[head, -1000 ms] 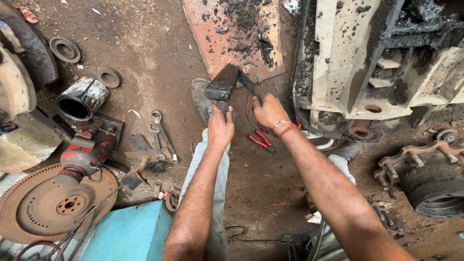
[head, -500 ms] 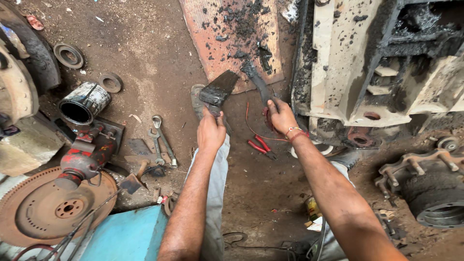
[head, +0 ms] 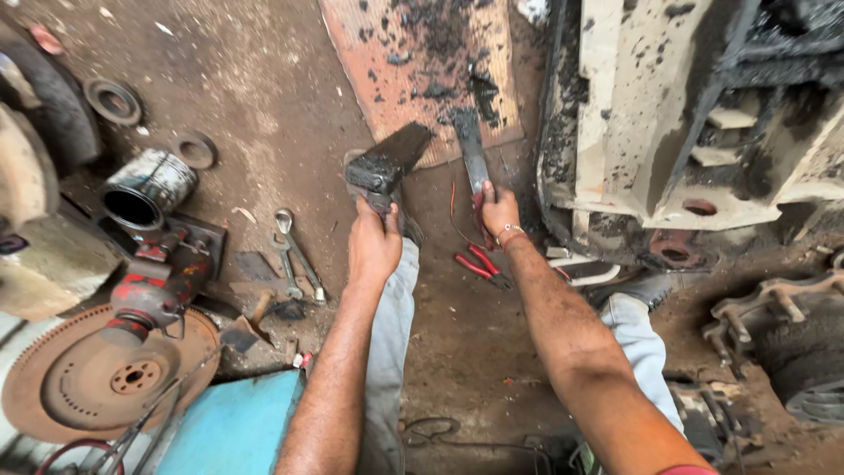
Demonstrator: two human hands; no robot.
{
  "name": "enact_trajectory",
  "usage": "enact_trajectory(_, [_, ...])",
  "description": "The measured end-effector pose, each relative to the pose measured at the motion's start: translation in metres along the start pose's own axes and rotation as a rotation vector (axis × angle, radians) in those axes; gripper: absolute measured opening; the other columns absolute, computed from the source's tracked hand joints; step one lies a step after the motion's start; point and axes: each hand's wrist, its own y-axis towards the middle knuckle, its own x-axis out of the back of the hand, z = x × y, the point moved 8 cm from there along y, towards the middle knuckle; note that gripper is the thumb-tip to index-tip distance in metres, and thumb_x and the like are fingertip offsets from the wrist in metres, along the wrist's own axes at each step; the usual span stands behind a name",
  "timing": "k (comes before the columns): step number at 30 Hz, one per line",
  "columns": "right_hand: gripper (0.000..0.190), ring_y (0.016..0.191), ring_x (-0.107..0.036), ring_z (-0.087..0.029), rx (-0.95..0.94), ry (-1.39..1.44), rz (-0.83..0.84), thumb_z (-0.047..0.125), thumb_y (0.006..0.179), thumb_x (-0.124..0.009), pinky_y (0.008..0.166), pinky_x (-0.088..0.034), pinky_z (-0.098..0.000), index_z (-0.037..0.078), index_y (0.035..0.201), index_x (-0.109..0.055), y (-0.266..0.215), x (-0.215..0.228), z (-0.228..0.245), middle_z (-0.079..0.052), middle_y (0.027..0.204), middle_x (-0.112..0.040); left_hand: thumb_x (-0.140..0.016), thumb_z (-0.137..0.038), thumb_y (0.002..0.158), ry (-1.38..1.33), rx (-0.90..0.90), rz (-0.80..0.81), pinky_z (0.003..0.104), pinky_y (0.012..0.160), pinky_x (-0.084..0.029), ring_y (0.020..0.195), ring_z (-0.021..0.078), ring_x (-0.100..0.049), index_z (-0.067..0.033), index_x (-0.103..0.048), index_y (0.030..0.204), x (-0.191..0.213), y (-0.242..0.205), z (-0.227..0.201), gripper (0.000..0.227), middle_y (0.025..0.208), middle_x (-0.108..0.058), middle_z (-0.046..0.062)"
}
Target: The person scrapes a long metal part with a scraper, then retrieves a smaller metal part from a vehicle chassis and scrapes it on a cardboard sheet. The person uses a cloth to wipe the scraped parts.
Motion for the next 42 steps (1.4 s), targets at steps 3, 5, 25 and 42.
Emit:
enact_trajectory(3, [0.045,0.079,-0.074,-0.037,-0.120,-0.152,0.011,0.041,0.103,-0.053,0.074,-0.054,-0.0476,0.004,0.093,-0.077,-0.013,0.015,0.012,-0.021,0.082,-0.075,-0.059,-0.027,0.101,0.025,0.004,0.020,0.058,0.084,-0.052,0.100,0.0532,-0.065,0.0091,-0.043,0.134,0.002,0.002,-0.008,0.051,0.104,-0.069,0.034])
enact_trajectory(5, [0.045,0.086,-0.073,-0.040,-0.216,-0.230,0.027,0.043,0.103,-0.052,0.076,-0.054,-0.0503,0.006,0.095,-0.077,-0.024,0.022,0.005,-0.021,0.085,-0.075,-0.058,-0.027,0.101,0.022,-0.007,0.023,0.058,0.084,-0.051,0.099,0.0534,-0.065,0.0103,-0.042,0.137,-0.001,0.001,-0.008,0.054,0.104,-0.069,0.034])
enact_trajectory(25, [0.031,0.061,-0.059,-0.013,0.124,-0.138,0.181,0.026,0.097,-0.073,0.053,-0.045,-0.0311,-0.004,0.104,-0.071,-0.128,0.139,0.166,-0.009,0.075,-0.070,-0.062,-0.029,0.097,-0.013,-0.002,0.119,0.059,0.078,-0.053,0.087,0.0496,-0.069,0.0060,-0.048,0.122,-0.009,-0.010,-0.019,0.045,0.091,-0.071,0.030])
enact_trajectory(42, [0.044,0.044,-0.044,-0.028,-0.418,-0.118,-0.151,0.042,0.106,-0.058,0.038,-0.030,-0.0413,0.000,0.116,-0.069,-0.401,0.258,0.258,-0.015,0.065,-0.055,-0.049,-0.015,0.099,0.056,0.007,0.241,0.049,0.086,-0.059,0.103,0.0354,-0.073,-0.0056,-0.060,0.118,-0.067,-0.007,0.019,0.024,0.113,-0.072,0.021])
